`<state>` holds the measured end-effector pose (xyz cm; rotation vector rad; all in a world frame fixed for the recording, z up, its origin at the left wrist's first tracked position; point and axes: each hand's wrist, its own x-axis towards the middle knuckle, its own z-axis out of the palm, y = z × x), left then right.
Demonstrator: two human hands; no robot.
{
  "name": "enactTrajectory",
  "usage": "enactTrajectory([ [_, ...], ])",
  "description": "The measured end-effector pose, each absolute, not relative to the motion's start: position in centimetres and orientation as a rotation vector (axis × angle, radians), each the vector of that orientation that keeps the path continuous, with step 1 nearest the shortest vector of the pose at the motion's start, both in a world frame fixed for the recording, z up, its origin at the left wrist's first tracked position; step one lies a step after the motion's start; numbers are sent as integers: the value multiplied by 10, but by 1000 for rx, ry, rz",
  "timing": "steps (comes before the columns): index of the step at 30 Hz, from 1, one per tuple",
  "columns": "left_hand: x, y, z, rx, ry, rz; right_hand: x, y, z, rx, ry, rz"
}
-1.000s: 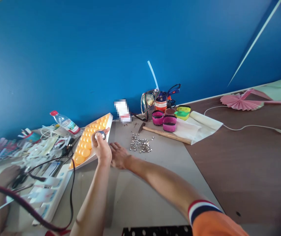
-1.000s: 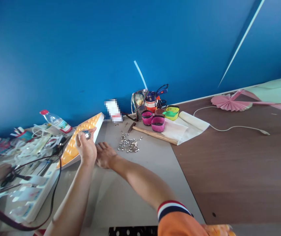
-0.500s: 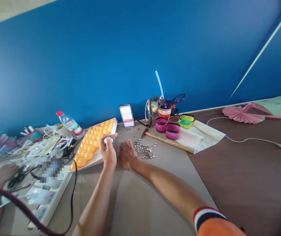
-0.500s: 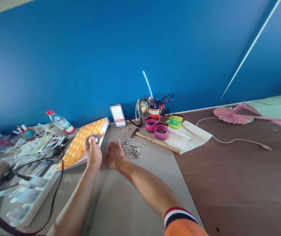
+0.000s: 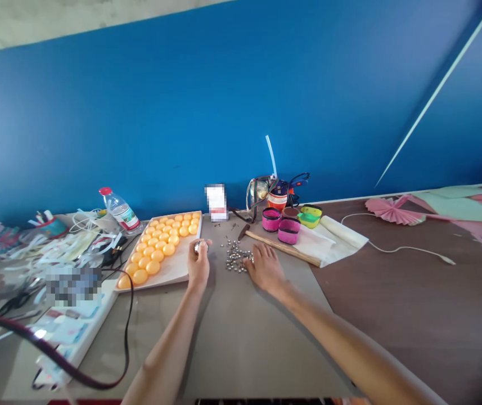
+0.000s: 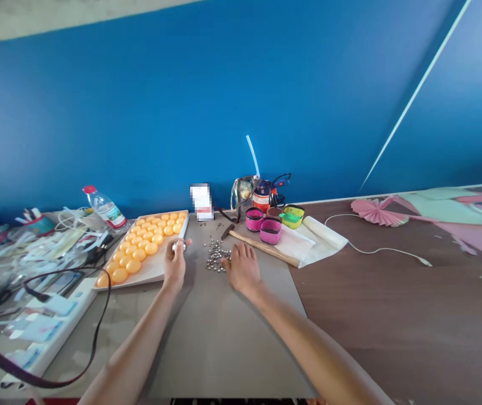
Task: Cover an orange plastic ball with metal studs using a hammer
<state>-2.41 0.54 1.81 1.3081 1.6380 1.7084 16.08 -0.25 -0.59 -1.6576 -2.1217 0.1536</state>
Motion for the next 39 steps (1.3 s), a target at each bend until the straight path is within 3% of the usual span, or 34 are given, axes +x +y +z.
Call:
enactTrajectory([
  [9, -8, 45, 0, 1440, 1659, 1432, 162, 12, -12, -1670, -2197, 275],
  [14, -4, 60, -3, 1651, 1660, 1220, 163, 1, 7, -1498, -2184, 145],
  [19, -4, 64, -9, 1744, 1669, 1054, 210, -19, -6, -1744, -2106, 88],
  [28, -3, 56, -12, 1892, 1493, 975, 193, -16, -23, -1690, -2144, 358],
  [39, -4, 50, -13, 1943, 1385, 880, 153, 29, -21, -1441, -2259, 378],
])
